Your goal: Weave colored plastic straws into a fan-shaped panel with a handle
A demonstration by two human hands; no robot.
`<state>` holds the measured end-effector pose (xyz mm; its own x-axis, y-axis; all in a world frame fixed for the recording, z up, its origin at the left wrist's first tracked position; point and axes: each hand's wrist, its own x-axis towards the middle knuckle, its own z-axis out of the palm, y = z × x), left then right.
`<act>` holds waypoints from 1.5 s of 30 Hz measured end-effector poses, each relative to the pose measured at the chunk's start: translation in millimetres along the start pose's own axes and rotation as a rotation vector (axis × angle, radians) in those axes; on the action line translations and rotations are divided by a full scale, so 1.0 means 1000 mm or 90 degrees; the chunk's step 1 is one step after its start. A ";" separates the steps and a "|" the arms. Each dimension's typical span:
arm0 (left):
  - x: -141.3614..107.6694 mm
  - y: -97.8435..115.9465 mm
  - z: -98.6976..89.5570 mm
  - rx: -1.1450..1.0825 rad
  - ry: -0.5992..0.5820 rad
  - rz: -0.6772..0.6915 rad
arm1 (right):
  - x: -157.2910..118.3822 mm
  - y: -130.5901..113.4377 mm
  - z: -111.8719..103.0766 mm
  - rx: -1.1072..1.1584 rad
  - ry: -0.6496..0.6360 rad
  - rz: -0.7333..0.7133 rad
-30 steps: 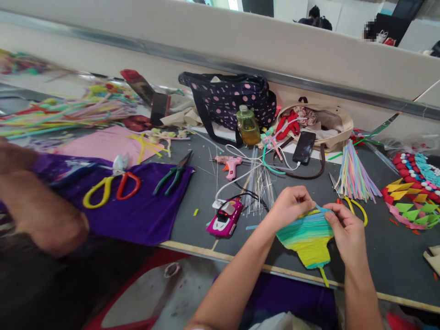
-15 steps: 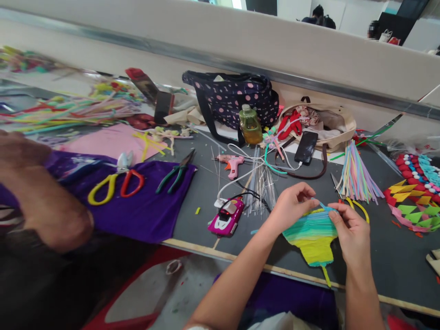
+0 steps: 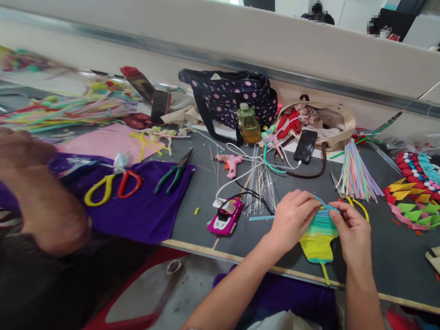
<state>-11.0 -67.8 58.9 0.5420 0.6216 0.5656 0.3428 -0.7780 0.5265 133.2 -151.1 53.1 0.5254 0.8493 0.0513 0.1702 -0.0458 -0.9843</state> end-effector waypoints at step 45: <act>0.007 -0.007 -0.006 -0.430 -0.174 -0.275 | -0.003 -0.006 0.003 -0.078 -0.043 -0.017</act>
<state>-13.6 -57.5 63.1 0.6650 0.7401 0.1003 0.0773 -0.2017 0.9764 128.7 -151.8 58.1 0.4622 0.8846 0.0622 0.2866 -0.0826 -0.9545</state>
